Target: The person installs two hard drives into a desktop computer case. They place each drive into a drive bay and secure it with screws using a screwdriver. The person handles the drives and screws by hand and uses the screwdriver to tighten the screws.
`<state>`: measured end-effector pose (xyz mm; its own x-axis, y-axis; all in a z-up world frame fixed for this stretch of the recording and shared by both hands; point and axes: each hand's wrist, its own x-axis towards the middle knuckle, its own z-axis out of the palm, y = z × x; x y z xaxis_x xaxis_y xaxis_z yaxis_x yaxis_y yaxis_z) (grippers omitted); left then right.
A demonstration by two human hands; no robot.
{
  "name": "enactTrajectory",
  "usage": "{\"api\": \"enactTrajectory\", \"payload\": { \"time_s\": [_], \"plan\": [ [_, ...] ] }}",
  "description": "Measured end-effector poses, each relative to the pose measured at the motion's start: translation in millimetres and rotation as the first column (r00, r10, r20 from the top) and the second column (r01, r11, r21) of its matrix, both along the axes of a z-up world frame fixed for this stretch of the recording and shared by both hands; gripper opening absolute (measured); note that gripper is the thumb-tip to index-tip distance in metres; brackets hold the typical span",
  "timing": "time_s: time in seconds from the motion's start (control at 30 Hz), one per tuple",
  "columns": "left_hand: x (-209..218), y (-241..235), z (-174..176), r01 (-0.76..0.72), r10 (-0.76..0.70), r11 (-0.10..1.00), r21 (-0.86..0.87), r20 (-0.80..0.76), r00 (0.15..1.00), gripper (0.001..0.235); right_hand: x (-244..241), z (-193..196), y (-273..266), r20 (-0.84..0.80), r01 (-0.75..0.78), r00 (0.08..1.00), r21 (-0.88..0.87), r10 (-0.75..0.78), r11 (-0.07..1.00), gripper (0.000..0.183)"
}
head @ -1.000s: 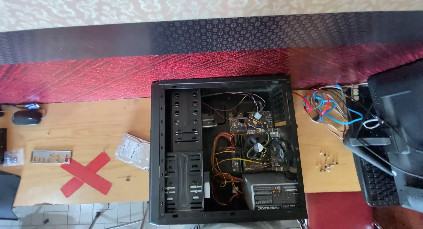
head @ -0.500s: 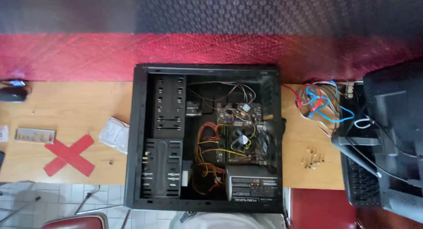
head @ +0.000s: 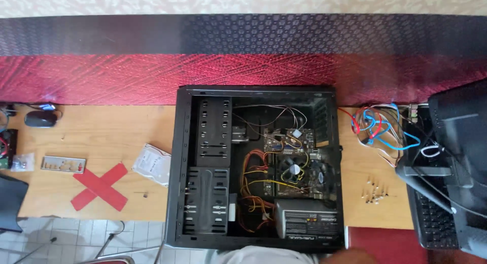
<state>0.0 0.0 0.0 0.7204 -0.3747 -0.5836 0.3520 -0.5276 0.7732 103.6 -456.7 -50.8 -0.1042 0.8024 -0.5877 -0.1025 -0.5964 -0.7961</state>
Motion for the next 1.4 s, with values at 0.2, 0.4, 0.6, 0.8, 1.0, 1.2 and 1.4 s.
{"api": "enactTrajectory", "payload": {
  "time_s": [0.2,0.4,0.6,0.8,1.0,1.2,1.4],
  "plan": [
    [56,2,0,0.019,-0.019,0.997,-0.069,0.001,1.000,0.036,59,18,71,0.062,0.547,0.779,0.419,-0.624,0.725,0.043],
    [176,-71,-64,-0.062,0.113,0.994,-0.095,0.803,0.586,0.029,167,-91,174,0.662,0.531,0.109,0.591,-0.741,0.606,0.045],
    [189,-101,-109,-0.255,0.106,0.965,0.060,0.800,0.591,0.047,192,-161,221,0.409,0.805,0.333,0.347,-0.850,0.482,0.030],
    [197,-111,-113,-0.205,-0.139,0.880,0.428,0.646,0.750,0.062,203,-162,220,0.403,0.836,0.314,0.312,-0.860,0.452,0.030],
    [201,-112,-101,-0.163,-0.206,0.837,0.522,0.578,0.790,0.071,199,-137,225,0.349,0.872,0.273,0.303,-0.896,0.384,0.021],
    [202,-112,-114,-0.135,-0.174,0.859,0.493,0.530,0.830,0.078,189,-115,223,0.286,0.901,0.232,0.298,-0.930,0.316,0.023],
    [203,-111,-107,-0.117,-0.183,0.864,0.489,0.522,0.833,0.079,192,-121,223,0.271,0.908,0.239,0.279,-0.932,0.314,0.024]
  ]
}}
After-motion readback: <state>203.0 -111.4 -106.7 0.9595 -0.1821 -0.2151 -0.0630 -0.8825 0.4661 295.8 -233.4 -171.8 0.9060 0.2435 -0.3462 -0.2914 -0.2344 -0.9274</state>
